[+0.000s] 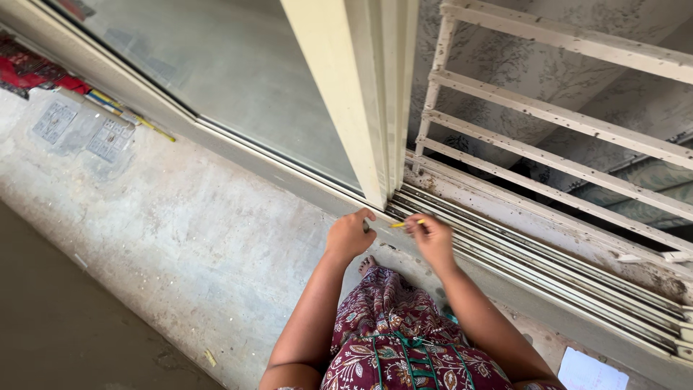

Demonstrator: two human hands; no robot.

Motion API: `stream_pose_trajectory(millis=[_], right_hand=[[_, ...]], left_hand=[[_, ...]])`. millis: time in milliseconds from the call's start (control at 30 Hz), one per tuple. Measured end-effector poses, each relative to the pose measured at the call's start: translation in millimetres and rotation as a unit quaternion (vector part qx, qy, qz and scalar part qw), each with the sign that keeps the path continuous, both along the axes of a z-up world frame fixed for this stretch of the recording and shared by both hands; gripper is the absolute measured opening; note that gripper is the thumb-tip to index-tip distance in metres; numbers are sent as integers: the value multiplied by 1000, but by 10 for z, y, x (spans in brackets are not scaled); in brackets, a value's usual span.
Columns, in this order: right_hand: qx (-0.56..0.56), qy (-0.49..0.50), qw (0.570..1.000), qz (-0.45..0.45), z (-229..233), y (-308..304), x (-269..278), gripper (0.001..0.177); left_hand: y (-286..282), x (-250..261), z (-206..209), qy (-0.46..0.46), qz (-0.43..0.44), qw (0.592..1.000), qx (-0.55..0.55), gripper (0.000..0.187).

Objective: The person cleans the lower section of a white window frame and security bars using a cloth and a small yellow tool. They wipe the horizontal bars and the bottom track, then use the tool to scrape debris from the track.

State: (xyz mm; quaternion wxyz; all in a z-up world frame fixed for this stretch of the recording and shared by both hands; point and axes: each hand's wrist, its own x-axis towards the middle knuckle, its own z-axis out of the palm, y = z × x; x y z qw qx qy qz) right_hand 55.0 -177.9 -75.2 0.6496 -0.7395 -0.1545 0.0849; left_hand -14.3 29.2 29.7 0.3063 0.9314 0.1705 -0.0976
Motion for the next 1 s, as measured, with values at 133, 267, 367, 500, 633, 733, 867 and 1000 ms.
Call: stream_pose_trajectory(millis=[133, 267, 367, 500, 633, 733, 867, 1000], right_hand=[[-49, -10, 996, -74, -4, -174, 206, 17], [-103, -25, 992, -65, 75, -157, 231, 17], [-115, 15, 991, -66, 91, -100, 220, 18], [-50, 111, 991, -63, -16, 21, 253, 19], [16, 174, 981, -78, -81, 100, 252, 20], [46, 178, 978, -100, -116, 102, 239, 20], [109, 228, 960, -118, -187, 105, 278, 21], [118, 231, 959, -114, -178, 89, 289, 22]], left_hand=[[-152, 78, -99, -5, -33, 999, 0, 50], [-315, 165, -260, -7, -59, 998, 38, 58], [-361, 224, -335, 4, -76, 995, 60, 58], [-367, 308, -353, 42, -75, 995, 47, 58], [-341, 353, -339, 45, -68, 997, 2, 49], [-359, 330, -323, 40, -61, 997, 1, 49], [-358, 284, -279, 28, -57, 998, -4, 48], [-350, 238, -184, 19, -60, 998, -11, 48]])
